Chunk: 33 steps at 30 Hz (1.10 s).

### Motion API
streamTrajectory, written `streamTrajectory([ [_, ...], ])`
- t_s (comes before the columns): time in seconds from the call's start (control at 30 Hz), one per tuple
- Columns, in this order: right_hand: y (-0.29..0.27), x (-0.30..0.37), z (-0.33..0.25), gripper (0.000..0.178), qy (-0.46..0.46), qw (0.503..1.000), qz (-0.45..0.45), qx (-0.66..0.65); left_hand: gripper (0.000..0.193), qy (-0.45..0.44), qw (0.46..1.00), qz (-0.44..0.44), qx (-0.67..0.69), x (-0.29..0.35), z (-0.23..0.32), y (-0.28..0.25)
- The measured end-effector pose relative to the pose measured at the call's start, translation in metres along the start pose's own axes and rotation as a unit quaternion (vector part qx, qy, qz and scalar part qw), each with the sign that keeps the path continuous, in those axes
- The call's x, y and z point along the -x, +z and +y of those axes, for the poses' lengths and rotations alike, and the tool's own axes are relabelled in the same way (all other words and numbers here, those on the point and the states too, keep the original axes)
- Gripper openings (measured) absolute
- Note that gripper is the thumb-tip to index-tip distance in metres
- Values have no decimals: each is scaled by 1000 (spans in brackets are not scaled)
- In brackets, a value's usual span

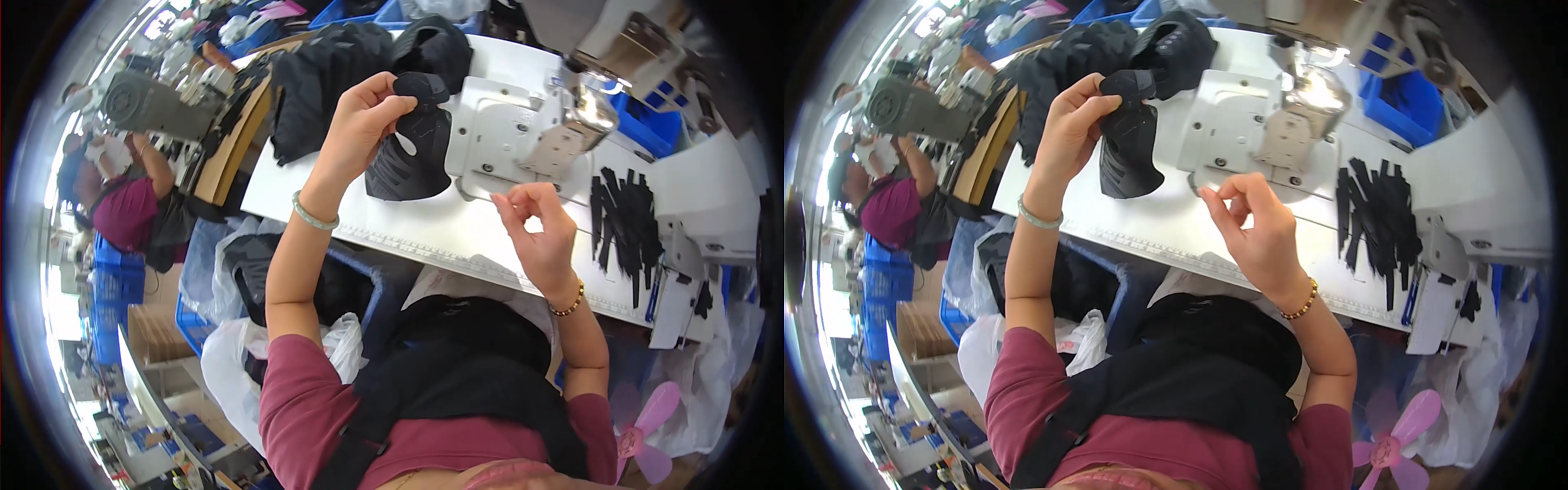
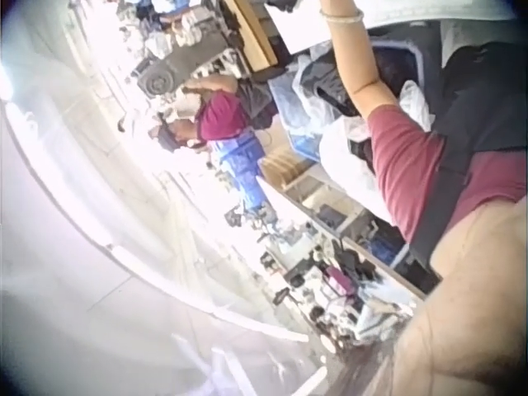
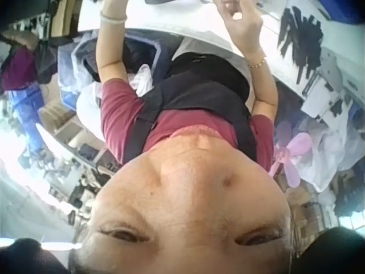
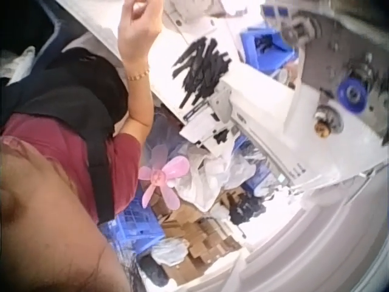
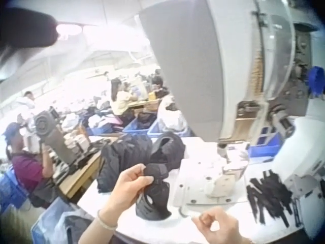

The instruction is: Stitching black shoe uppers and components using an industrial sewing machine.

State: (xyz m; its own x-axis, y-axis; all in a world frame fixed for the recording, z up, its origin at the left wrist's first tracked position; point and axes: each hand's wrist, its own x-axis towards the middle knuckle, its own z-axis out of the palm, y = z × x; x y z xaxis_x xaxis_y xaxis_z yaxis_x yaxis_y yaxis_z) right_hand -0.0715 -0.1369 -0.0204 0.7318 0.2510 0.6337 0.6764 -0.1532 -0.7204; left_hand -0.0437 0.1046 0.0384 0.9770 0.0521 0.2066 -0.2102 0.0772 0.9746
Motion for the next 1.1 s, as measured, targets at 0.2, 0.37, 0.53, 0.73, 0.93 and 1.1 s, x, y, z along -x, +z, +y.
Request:
streamTrajectory([
  [0.2,3,-3,-8,21,-37,999,14,-21,3,13,1000,18,6,20,8,-24],
  [0.37,-6,-25,-18,15,141,975,-63,-158,3,23,1000,4,2,30,13,-27],
  [0.53,1,-45,-31,22,182,947,-112,-241,7,63,998,-26,-7,43,17,-23],
  [0.73,14,-49,-31,25,157,953,-140,-219,9,77,996,-36,6,47,16,-27],
  [0.93,25,-43,-40,25,111,969,-157,-153,10,94,995,-20,-36,56,15,-18],
  [1.1,32,-44,-36,19,219,916,-185,-280,10,98,994,-17,-53,58,14,-19],
])
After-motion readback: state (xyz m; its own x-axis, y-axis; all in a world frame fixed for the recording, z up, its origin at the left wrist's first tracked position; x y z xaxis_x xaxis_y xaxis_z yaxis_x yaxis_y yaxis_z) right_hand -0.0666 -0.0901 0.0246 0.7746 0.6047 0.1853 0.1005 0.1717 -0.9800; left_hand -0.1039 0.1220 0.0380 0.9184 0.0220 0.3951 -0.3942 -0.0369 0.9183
